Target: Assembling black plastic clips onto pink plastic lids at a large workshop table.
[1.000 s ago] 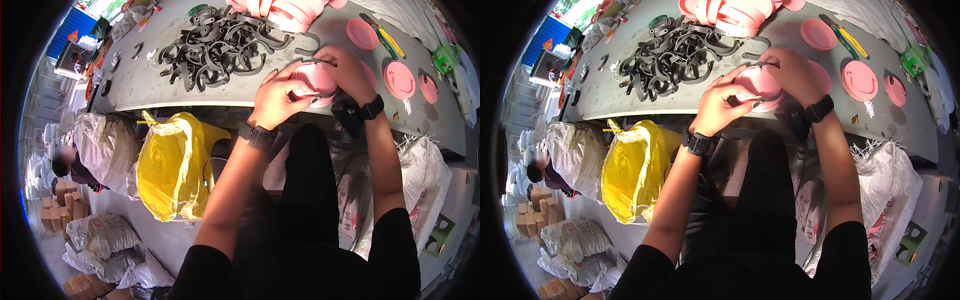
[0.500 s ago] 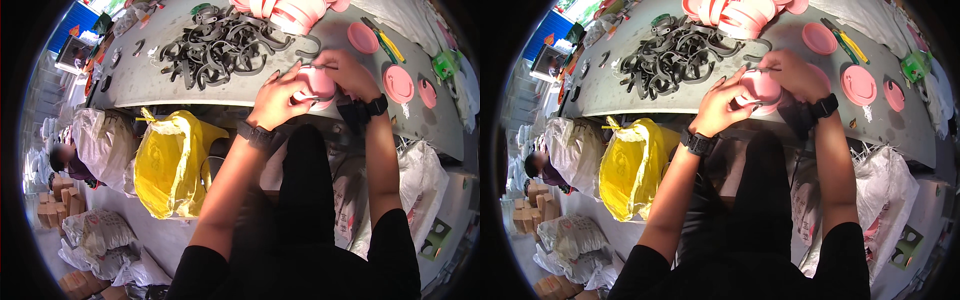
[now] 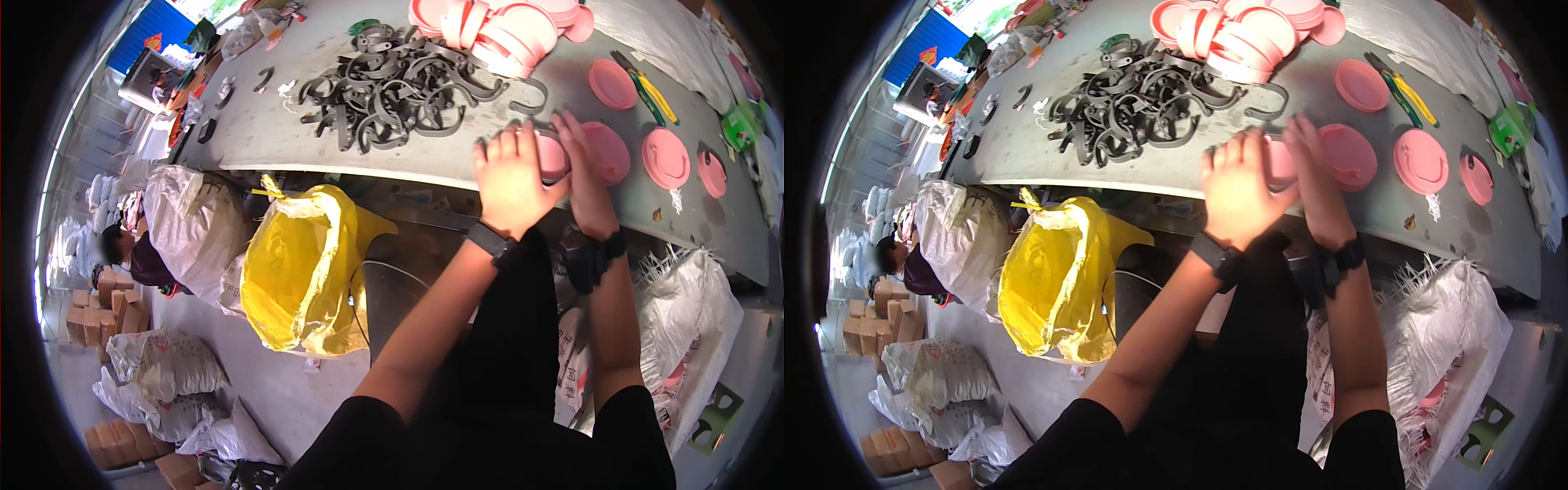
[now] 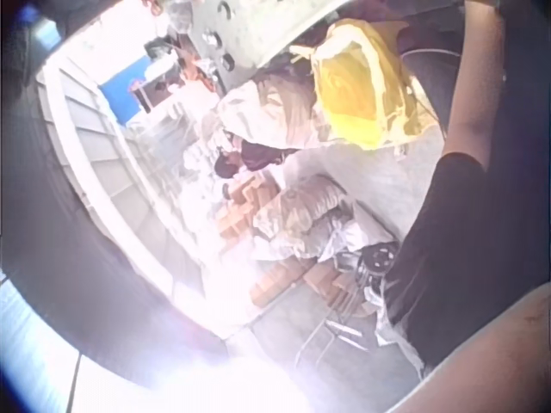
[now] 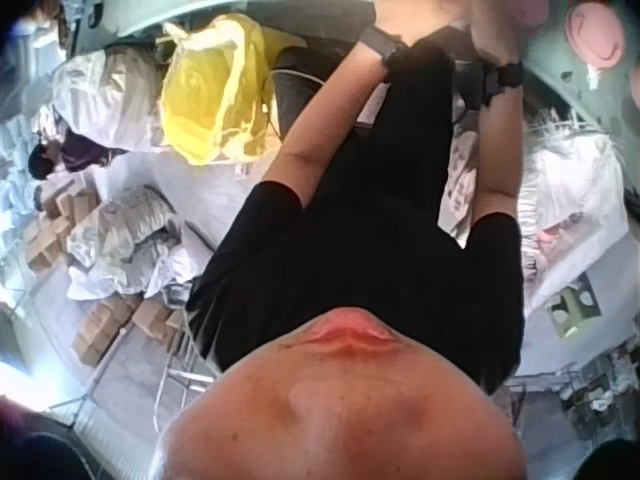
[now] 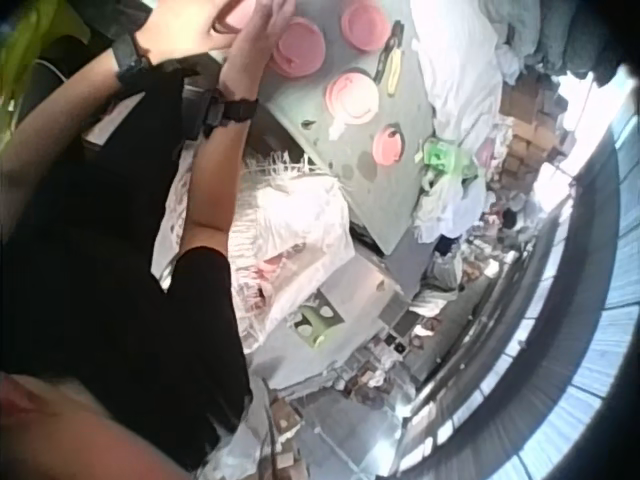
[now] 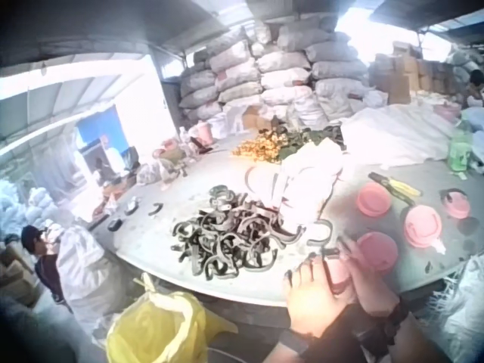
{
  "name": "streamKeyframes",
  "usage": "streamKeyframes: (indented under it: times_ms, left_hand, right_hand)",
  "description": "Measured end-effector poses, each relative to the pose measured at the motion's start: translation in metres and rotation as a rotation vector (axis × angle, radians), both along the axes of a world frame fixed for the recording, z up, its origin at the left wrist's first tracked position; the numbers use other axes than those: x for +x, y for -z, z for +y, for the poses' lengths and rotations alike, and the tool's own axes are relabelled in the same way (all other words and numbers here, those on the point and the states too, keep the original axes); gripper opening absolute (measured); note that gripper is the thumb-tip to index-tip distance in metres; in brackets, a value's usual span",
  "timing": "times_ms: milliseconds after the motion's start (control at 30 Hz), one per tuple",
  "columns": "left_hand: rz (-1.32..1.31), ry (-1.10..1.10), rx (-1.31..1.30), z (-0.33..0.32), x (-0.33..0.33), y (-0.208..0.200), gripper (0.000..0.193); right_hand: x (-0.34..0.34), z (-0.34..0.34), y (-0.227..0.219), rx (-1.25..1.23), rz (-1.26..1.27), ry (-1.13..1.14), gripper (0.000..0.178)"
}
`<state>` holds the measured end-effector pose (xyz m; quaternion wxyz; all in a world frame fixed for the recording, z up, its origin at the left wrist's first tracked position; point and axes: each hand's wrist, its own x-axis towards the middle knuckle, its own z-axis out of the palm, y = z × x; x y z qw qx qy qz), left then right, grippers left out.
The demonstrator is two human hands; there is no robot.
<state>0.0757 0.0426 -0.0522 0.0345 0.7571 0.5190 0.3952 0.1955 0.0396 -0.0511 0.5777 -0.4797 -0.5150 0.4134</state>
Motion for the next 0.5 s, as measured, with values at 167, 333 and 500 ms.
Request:
streamKeyframes:
  times_ms: [167, 333, 500]
  left_hand:
    - [-0.053, 0.034, 0.109, -0.002, 0.001, 0.009, 0.068]
    - [-0.127, 0.039, 0.180, -0.002, 0.009, 0.019, 0.050]
    - [-0.196, 0.039, 0.091, 0.001, 0.007, 0.010, 0.036]
  right_hand:
    - [-0.010, -0.012, -0.002, 0.072, -0.159, 0.026, 0.057]
    - [-0.009, -0.010, 0.012, 0.183, -0.179, 0.084, 0.064]
    - [-0.012, -0.009, 0.002, 0.195, -0.139, 0.010, 0.072]
